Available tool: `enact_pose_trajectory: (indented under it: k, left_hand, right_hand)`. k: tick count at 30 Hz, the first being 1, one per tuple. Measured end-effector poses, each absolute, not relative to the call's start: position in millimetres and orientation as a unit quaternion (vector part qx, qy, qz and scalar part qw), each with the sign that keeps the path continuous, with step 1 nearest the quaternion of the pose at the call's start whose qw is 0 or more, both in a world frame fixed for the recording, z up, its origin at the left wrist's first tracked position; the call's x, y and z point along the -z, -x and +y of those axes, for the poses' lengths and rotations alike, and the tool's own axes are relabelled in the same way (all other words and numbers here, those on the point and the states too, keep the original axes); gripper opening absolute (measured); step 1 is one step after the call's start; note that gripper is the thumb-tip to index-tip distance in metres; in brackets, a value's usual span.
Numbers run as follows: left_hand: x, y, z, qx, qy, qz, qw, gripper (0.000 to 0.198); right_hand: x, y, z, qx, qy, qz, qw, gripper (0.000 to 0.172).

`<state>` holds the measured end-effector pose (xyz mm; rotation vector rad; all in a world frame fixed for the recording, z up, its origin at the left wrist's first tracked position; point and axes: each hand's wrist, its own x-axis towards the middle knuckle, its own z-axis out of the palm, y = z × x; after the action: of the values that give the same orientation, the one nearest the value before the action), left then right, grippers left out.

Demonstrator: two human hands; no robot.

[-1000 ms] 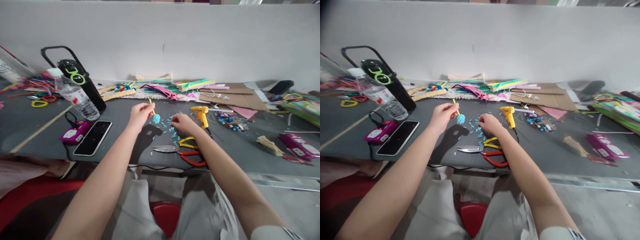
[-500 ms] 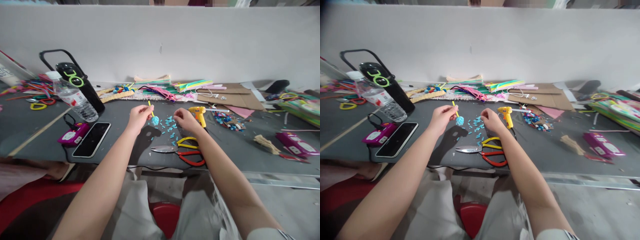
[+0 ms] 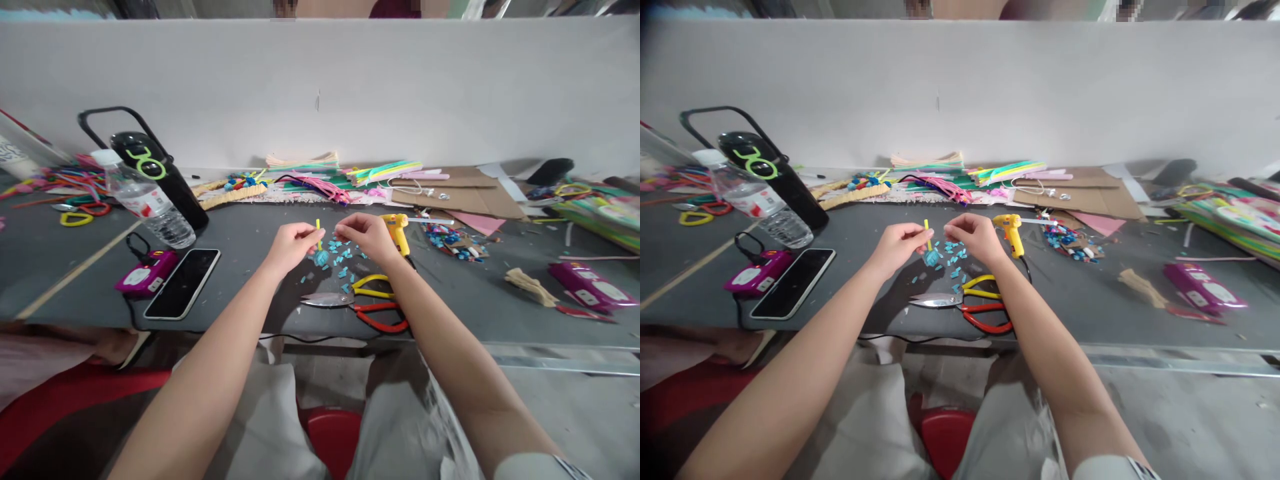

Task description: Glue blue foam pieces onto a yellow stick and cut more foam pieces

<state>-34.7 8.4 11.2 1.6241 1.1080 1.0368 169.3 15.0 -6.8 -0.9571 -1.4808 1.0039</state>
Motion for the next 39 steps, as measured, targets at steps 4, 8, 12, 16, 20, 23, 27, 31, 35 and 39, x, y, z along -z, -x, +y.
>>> enact_pose_trajectory:
  k: [4,8,12,16,20,23,27,31,35,39]
  left_hand:
    - [-11.8,30.1,4.6,-0.401,-0.672,0.429,0.451,0.036]
    - [-11.4,29.1,4.6,-0.398,-0.678,0.422,0.451,0.035]
    - [-12.1,34.8,8.1,-0.409,-0.672,0.446,0.427,0.037]
    - [-12.2,42.3,12.4,-0.436,-0.641,0.476,0.416,0.036]
    - [-10.8,45.4,15.7,-0.448,-0.629,0.483,0.412,0.035]
    - [-9.4,45.5,17.0,-0.446,-0.633,0.482,0.409,0.034]
    - [-8.8,45.2,16.9,-0.441,-0.641,0.481,0.404,0.037]
    - [-8.9,44.8,16.6,-0.441,-0.635,0.486,0.407,0.038]
    - [-7.8,44.9,17.6,-0.439,-0.634,0.487,0.41,0.037]
    - [-6.5,44.6,18.3,-0.436,-0.631,0.491,0.414,0.035]
  right_hand:
    - [4.8,-164.5,11.7,-0.424,0.395,-0.621,0.527,0.038]
    - [7.3,-161.5,12.3,-0.427,0.382,-0.629,0.525,0.037]
    - [12.6,-168.4,18.0,-0.384,0.419,-0.652,0.502,0.033]
    - [20.8,-181.4,24.8,-0.27,0.481,-0.754,0.356,0.021]
    - [27.2,-181.5,31.1,-0.171,0.496,-0.808,0.269,0.017]
    - [30.3,-174.7,38.0,-0.141,0.494,-0.825,0.235,0.018]
    - [34.5,-169.2,45.3,-0.114,0.5,-0.835,0.199,0.015]
    - [37.6,-168.7,45.8,-0.106,0.499,-0.839,0.189,0.012]
    - [39.2,-168.4,43.7,-0.097,0.511,-0.83,0.2,0.009]
    - [35.7,-168.3,40.9,-0.153,0.506,-0.786,0.321,0.008]
